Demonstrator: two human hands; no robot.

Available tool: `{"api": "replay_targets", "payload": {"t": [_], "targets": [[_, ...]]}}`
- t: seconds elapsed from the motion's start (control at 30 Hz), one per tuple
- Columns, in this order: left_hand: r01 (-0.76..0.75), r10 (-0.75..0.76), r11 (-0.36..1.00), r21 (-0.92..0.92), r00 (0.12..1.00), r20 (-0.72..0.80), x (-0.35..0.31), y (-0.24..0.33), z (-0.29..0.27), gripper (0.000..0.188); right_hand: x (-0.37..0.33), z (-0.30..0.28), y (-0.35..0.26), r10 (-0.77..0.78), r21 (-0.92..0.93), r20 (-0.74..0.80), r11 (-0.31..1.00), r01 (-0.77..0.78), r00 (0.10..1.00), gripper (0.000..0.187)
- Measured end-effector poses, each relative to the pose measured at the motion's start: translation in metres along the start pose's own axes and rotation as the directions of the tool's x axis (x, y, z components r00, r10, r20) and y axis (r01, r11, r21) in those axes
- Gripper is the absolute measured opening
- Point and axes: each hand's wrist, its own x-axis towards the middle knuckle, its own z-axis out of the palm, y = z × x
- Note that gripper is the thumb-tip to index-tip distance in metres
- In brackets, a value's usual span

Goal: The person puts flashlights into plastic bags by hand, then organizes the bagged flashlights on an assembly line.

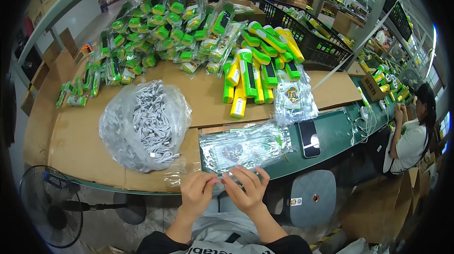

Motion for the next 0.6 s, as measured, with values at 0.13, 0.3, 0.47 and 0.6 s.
{"api": "replay_targets", "payload": {"t": [0.13,0.3,0.47,0.6], "targets": [[0.069,-0.069,0.996,-0.053,0.998,0.003,-0.007,-0.001,0.005,0.011,-0.006,0.005,-0.003,-0.013,0.01,-0.057,1.0,0.014,0.998,0.026],[0.083,-0.083,0.994,-0.068,0.997,0.003,-0.004,0.003,0.007,0.01,-0.006,0.007,-0.003,-0.011,-0.007,-0.09,1.0,0.011,0.996,0.023],[0.079,-0.079,0.997,-0.025,0.997,0.006,-0.007,0.002,0.009,0.01,-0.009,0.011,-0.003,-0.028,0.012,-0.142,0.999,0.03,0.99,0.021],[0.04,-0.039,0.998,-0.042,0.999,0.033,-0.007,0.002,0.011,0.01,-0.017,0.014,-0.002,0.04,-0.015,-0.117,0.999,-0.042,0.992,0.016]]}}
